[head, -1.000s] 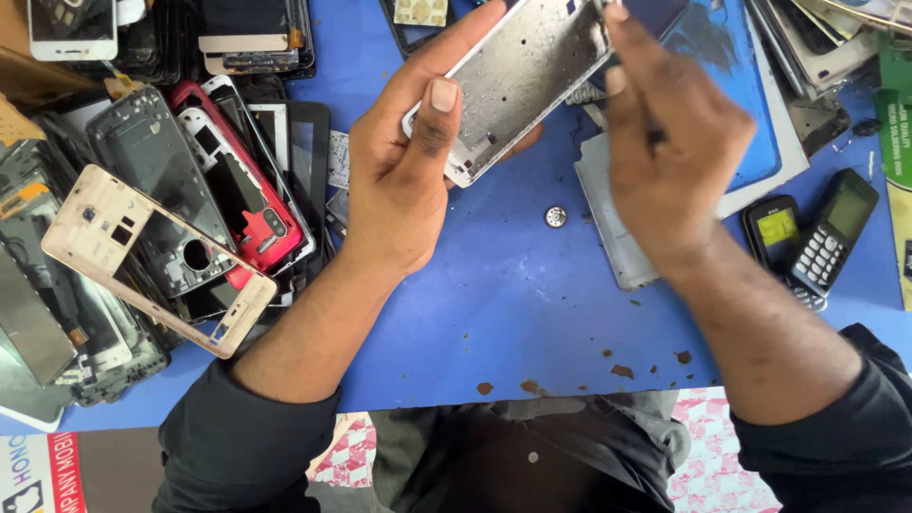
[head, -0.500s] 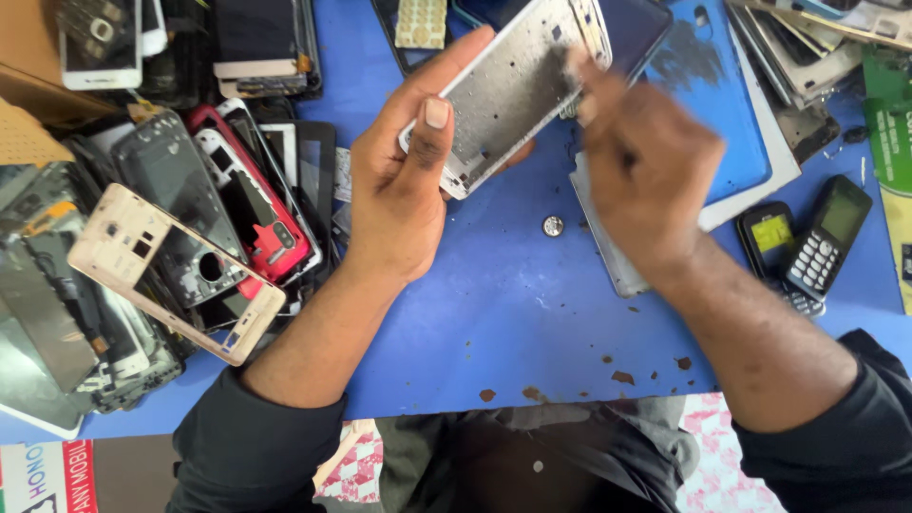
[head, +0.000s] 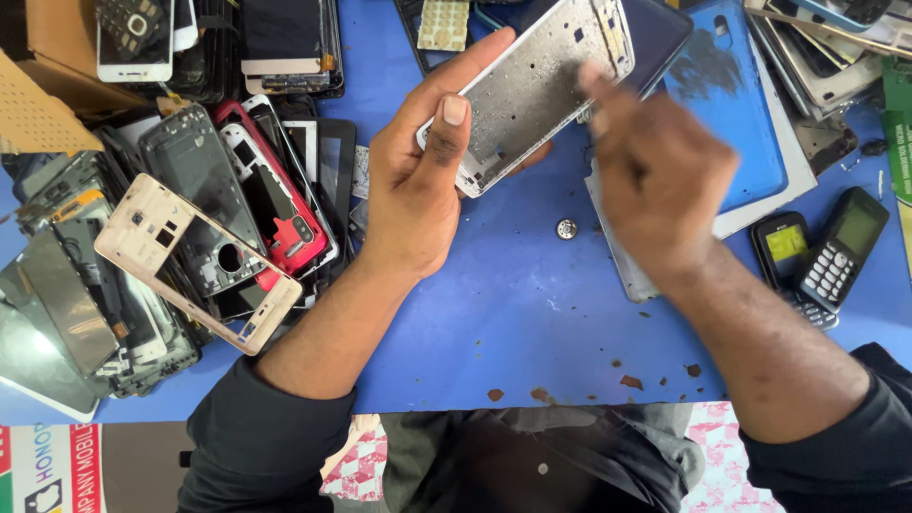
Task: The person holds a white smartphone housing and repeatedly rubs its inner metal surface with a finger. The person rotates the housing to access different areas while continuing to rub the interior.
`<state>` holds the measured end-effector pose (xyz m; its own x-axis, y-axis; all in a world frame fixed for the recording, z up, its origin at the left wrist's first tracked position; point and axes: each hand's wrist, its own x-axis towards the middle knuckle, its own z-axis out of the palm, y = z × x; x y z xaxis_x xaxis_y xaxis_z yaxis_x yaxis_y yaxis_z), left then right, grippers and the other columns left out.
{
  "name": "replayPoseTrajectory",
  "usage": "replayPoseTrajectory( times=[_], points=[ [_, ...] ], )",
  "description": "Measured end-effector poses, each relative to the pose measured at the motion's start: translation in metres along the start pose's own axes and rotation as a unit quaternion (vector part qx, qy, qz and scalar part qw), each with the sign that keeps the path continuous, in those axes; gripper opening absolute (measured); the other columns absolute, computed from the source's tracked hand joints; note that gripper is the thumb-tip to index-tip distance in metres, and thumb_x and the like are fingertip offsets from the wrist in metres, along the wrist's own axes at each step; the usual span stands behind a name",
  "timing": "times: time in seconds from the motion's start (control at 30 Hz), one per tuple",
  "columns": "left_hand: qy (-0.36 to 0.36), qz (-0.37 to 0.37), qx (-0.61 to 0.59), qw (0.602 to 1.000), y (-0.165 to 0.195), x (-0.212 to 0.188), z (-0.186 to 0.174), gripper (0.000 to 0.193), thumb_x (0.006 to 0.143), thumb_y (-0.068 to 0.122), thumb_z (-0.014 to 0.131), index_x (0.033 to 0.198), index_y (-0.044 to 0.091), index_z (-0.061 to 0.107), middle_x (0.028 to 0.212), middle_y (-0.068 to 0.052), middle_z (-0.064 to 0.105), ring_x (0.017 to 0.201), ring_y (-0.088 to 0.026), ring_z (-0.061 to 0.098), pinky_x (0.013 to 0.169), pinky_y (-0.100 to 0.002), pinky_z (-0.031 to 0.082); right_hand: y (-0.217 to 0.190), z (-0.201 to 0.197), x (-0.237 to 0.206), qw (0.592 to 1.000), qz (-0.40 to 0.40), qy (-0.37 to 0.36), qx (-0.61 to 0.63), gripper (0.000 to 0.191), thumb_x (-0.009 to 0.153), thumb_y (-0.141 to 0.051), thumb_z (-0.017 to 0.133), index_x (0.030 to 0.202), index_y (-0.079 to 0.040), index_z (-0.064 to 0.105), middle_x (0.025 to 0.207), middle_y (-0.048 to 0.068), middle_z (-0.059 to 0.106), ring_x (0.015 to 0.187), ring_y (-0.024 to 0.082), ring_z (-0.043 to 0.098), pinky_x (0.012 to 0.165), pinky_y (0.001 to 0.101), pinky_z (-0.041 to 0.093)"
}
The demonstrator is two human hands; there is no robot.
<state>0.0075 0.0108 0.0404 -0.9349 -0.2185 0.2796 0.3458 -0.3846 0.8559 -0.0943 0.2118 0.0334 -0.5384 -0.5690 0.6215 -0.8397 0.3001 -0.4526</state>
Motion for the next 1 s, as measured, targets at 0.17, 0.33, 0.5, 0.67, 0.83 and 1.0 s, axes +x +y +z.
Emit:
replayPoseTrajectory(
  times=[0.17, 0.33, 0.5, 0.67, 0.83, 1.0],
  points=[
    [0.001, -0.002, -0.009, 1.000, 0.002, 0.000, 0.000, 0.056, 0.118, 0.043, 0.054, 0.152, -0.001, 0.048, 0.142, -0.018, 0.062, 0.124, -0.028, 0.070, 0.109, -0.046, 0.064, 0.007, 0.006, -0.001, 1.000, 0.015, 0.009, 0.001, 0.042, 0.112, 0.004, 0.072, 0.150, -0.013, 0.065, 0.074, 0.002, 0.059, 0.058, 0.010, 0.047, 0.051, 0.0276, 0.036],
    [0.008, -0.001, -0.012, 1.000, 0.002, 0.001, -0.001, 0.057, 0.117, 0.044, 0.055, 0.151, -0.001, 0.049, 0.141, -0.018, 0.062, 0.124, -0.029, 0.070, 0.107, -0.046, 0.065, 0.008, 0.004, -0.004, 0.999, 0.018, 0.028, -0.017, 0.039, 0.115, 0.003, 0.074, 0.148, -0.015, 0.064, 0.077, 0.004, 0.058, 0.062, 0.010, 0.048, 0.055, 0.0302, 0.038],
    [0.020, 0.006, -0.011, 1.000, 0.001, 0.002, -0.001, 0.057, 0.117, 0.044, 0.055, 0.151, -0.002, 0.050, 0.141, -0.019, 0.063, 0.124, -0.029, 0.070, 0.106, -0.047, 0.065, 0.002, 0.010, -0.003, 1.000, 0.001, 0.017, 0.012, 0.041, 0.112, 0.004, 0.071, 0.149, -0.013, 0.063, 0.082, 0.004, 0.061, 0.062, 0.008, 0.049, 0.053, 0.0262, 0.040],
    [0.018, 0.006, -0.004, 1.000, 0.001, 0.003, -0.004, 0.057, 0.117, 0.045, 0.055, 0.151, -0.001, 0.050, 0.140, -0.018, 0.063, 0.124, -0.028, 0.070, 0.104, -0.046, 0.064, -0.001, 0.014, 0.002, 1.000, 0.005, 0.009, 0.011, 0.036, 0.109, 0.003, 0.073, 0.142, -0.010, 0.067, 0.075, 0.004, 0.060, 0.058, 0.009, 0.047, 0.050, 0.0245, 0.038],
    [0.015, 0.008, -0.002, 1.000, 0.001, 0.002, -0.002, 0.057, 0.117, 0.044, 0.054, 0.150, -0.002, 0.050, 0.138, -0.019, 0.064, 0.121, -0.029, 0.071, 0.102, -0.046, 0.061, -0.001, 0.004, 0.000, 0.998, 0.041, 0.021, 0.035, 0.037, 0.113, 0.004, 0.066, 0.147, -0.011, 0.061, 0.081, 0.005, 0.061, 0.063, 0.007, 0.049, 0.057, 0.0265, 0.041],
    [0.016, 0.011, -0.010, 1.000, 0.003, 0.002, -0.001, 0.056, 0.117, 0.043, 0.055, 0.149, -0.003, 0.051, 0.138, -0.019, 0.064, 0.121, -0.030, 0.071, 0.102, -0.047, 0.061, 0.006, 0.004, -0.001, 1.000, 0.007, 0.021, -0.002, 0.037, 0.114, 0.001, 0.073, 0.148, -0.014, 0.064, 0.073, 0.005, 0.054, 0.059, 0.009, 0.045, 0.054, 0.0298, 0.037]
  ],
)
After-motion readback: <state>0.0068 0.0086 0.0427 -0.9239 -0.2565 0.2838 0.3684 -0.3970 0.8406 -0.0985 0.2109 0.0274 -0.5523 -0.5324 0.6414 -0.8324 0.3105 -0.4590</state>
